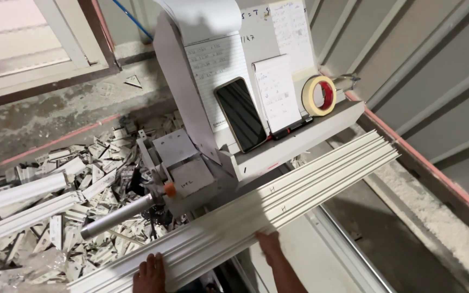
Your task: Measuring and marking a uPVC window frame profile on a fabrication machine using a measuring tape and a pen.
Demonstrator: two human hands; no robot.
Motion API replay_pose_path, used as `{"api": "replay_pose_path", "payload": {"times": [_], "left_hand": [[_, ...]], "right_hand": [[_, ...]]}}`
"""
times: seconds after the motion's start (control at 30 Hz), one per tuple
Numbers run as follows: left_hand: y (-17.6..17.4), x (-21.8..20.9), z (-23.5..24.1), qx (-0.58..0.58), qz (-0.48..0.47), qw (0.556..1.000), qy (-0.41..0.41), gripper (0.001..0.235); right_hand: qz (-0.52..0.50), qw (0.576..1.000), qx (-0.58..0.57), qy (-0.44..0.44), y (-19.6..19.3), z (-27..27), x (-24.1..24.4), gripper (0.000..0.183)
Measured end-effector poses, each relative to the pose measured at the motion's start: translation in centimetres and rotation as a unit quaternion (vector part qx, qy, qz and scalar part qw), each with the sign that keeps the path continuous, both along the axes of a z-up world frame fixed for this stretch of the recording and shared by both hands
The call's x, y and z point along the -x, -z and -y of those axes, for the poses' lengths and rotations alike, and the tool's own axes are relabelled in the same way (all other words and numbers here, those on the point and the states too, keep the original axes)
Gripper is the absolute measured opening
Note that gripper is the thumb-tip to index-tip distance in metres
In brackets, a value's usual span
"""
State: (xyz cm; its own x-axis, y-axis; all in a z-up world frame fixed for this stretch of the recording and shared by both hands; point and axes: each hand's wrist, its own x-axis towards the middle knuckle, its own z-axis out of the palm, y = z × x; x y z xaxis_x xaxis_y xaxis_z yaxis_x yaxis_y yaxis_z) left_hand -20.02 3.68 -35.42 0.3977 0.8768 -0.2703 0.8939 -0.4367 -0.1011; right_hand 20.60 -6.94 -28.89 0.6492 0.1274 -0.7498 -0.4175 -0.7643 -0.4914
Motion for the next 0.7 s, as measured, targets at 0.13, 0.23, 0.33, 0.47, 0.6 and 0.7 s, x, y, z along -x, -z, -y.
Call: {"api": "replay_pose_path", "payload": {"times": [0.13, 0.23, 0.33, 0.47, 0.6, 0.7], "left_hand": [[-0.9, -0.6, 0.2, -0.044, -0.006, 0.999, 0.005, 0.077], [8.1, 1.2, -0.3, -0.250, 0.091, 0.963, 0.046, 0.043], [6.6, -0.1, 0.1, -0.225, 0.081, 0.971, 0.010, 0.042], [6.7, -1.4, 0.8, -0.226, 0.049, 0.972, -0.048, 0.034], [6.6, -1.2, 1.1, -0.249, 0.066, 0.966, -0.027, 0.034], [5.2, -1.3, 1.2, -0.209, 0.051, 0.976, -0.043, 0.041]], "right_hand": [[-0.005, 0.989, -0.146, -0.020, 3.8, 1.2, 0.7, 0.072], [0.014, 0.990, -0.121, -0.070, 3.6, 1.4, 0.0, 0.061], [-0.012, 0.987, -0.131, -0.092, 1.5, 1.3, -0.9, 0.076], [-0.056, 0.986, -0.096, -0.120, -0.8, 0.6, -2.8, 0.103], [-0.073, 0.980, -0.075, -0.171, -0.5, 0.5, -4.5, 0.108], [-0.037, 0.974, -0.065, -0.213, 1.0, -0.1, -5.0, 0.098]]}}
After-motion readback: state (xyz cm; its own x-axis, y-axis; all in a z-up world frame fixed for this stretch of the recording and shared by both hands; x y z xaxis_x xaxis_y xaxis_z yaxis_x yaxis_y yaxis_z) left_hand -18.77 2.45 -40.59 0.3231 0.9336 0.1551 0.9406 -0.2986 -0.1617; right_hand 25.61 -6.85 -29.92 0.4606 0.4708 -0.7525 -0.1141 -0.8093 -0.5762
